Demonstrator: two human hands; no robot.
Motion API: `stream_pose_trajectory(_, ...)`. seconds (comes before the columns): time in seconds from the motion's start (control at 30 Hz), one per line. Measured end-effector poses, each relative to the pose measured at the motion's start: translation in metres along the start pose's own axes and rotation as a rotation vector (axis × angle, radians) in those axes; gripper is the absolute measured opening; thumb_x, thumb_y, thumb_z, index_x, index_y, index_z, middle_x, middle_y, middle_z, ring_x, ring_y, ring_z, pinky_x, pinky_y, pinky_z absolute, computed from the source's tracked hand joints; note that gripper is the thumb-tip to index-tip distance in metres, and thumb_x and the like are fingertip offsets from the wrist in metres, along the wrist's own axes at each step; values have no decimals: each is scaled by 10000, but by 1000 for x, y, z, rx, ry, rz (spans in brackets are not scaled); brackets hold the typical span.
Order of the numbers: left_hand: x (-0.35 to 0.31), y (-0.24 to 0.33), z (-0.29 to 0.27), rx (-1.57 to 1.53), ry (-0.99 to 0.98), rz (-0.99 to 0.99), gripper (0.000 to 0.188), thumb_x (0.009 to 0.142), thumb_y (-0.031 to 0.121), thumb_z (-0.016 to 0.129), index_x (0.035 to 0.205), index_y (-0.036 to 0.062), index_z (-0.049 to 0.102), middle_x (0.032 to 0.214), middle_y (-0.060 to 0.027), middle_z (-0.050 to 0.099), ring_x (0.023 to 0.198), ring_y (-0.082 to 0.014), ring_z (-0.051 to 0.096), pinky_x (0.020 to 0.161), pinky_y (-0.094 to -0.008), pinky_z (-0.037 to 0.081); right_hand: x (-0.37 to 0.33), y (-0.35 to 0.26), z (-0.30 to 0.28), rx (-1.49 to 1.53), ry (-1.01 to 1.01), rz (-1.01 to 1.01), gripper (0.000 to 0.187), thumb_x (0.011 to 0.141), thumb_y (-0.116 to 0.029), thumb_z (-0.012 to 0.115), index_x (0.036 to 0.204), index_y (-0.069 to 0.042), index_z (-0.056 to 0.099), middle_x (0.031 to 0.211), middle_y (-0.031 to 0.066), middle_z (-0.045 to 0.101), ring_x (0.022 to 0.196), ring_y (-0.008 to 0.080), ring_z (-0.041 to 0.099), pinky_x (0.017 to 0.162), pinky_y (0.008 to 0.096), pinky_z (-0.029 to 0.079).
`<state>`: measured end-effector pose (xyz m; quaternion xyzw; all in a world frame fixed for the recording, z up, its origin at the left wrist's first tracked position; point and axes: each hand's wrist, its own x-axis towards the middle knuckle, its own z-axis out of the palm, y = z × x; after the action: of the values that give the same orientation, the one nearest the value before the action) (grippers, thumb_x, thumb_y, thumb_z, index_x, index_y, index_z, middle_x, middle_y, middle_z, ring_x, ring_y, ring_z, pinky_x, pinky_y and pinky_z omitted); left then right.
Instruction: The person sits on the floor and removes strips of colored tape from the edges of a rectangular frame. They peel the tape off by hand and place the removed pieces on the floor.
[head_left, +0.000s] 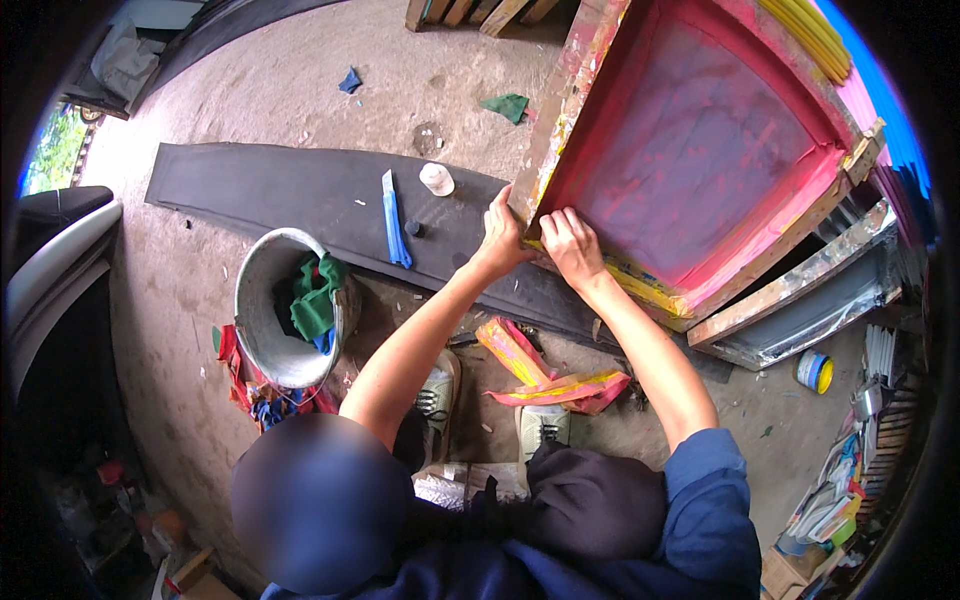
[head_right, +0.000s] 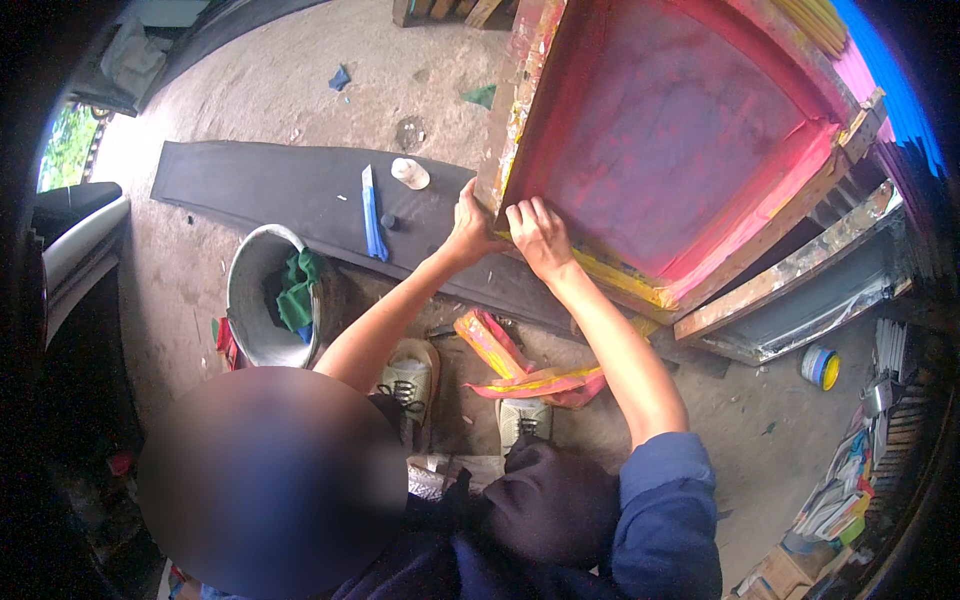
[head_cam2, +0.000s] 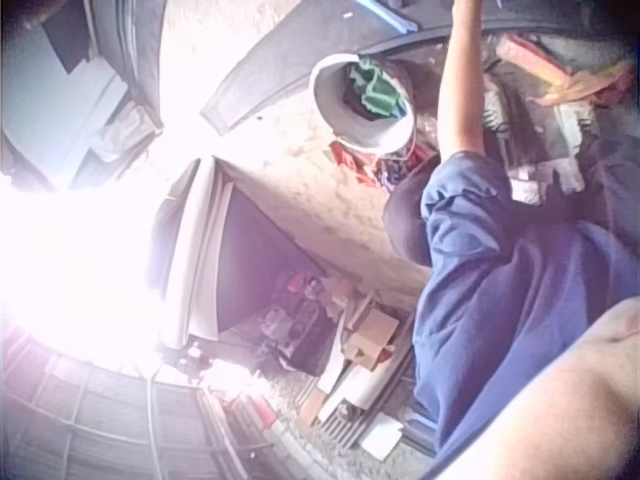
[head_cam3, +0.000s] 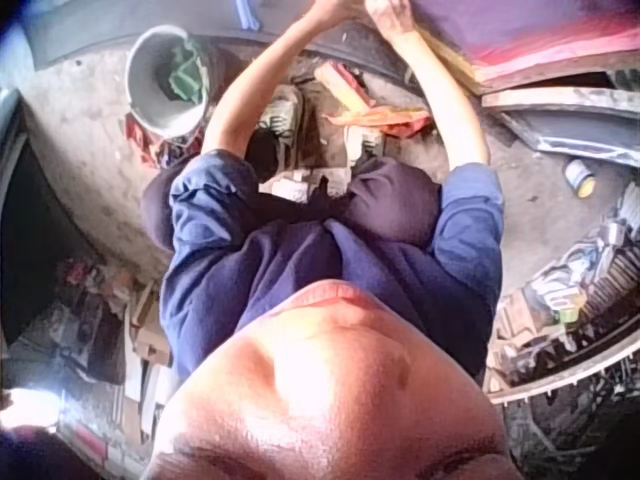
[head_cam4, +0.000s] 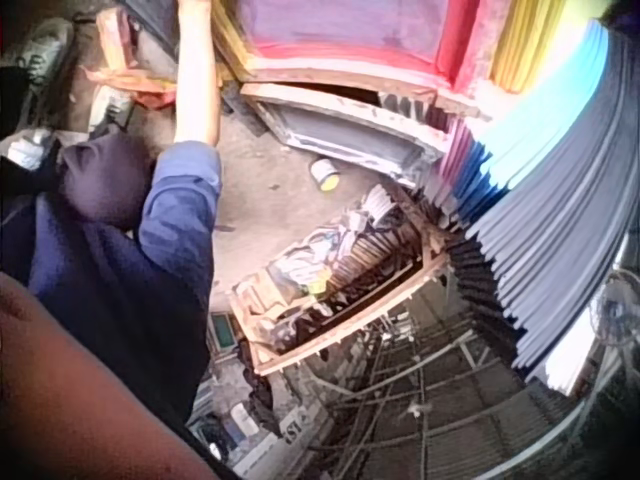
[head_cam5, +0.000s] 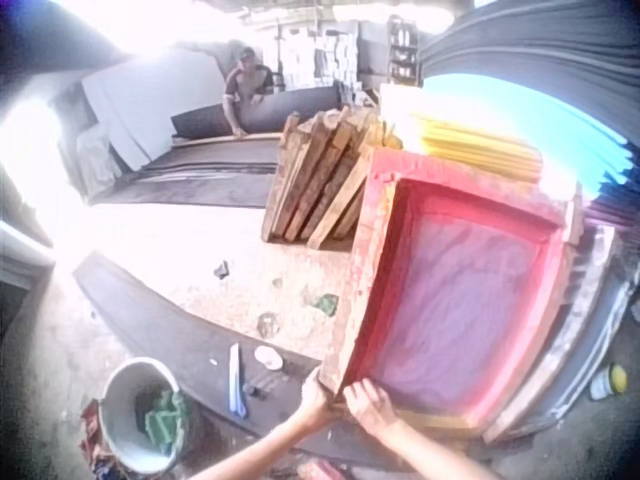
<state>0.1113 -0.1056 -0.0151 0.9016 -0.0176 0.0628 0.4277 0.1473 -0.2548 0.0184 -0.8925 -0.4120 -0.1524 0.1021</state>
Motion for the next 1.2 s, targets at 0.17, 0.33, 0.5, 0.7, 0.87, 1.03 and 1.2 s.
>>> stream_pose_trajectory(0.17,0,1,-3,62,25,63,1117,451,92,829,1304,-66,126,1258,-234,285,1109,-397,369,947,-408,341,2,9,-5,92,18,-51,186,675,-61,573,839,-17,497,806,110,524,818,249,536,693,331,497)
stream_pose_trajectory(0.33,-2,7,-7,81,-1,21,1103,456,82,822,1303,-57,129,1228,-233,318,1087,-398,390,930,-414,355,6,15,-17,103,33,-94,170,683,-47,588,823,-9,499,808,119,534,822,257,539,699,332,497)
stream_pose_trajectory(0.5,-3,7,-5,84,-15,29,1108,474,73,817,1311,-43,101,1218,-226,325,1083,-402,389,933,-424,351,8,10,-28,187,-21,17,121,743,-66,570,821,-14,492,824,120,548,835,258,545,679,347,500)
stream_pose_trajectory(0.7,-2,4,-4,28,-29,1,1109,482,66,818,1313,-35,90,1238,-232,296,1098,-407,372,938,-429,340,0,2,-38,198,-151,155,247,840,-224,531,928,1,481,818,149,553,785,295,562,668,389,493)
stream_pose_trajectory(0.87,-1,4,-3,-12,-28,0,1106,490,64,818,1318,-29,90,1234,-243,295,1121,-407,352,956,-424,320,1,-6,-30,-135,-273,192,240,806,-265,570,896,-46,530,730,100,588,655,229,608,554,344,498)
stream_pose_trajectory(1.03,3,7,0,29,17,3,1125,459,169,848,1302,-60,138,1242,-260,307,1147,-406,339,969,-417,312,23,-6,-10,-308,-443,133,173,738,-236,599,763,-65,599,687,95,621,683,203,633,565,317,495)
stream_pose_trajectory(1.2,7,2,5,-108,113,15,1113,456,192,857,1285,-71,162,1207,-264,349,1122,-394,380,956,-406,333,27,6,-18,-82,-441,-9,106,737,-142,549,719,-66,621,702,119,638,677,247,644,557,364,497)
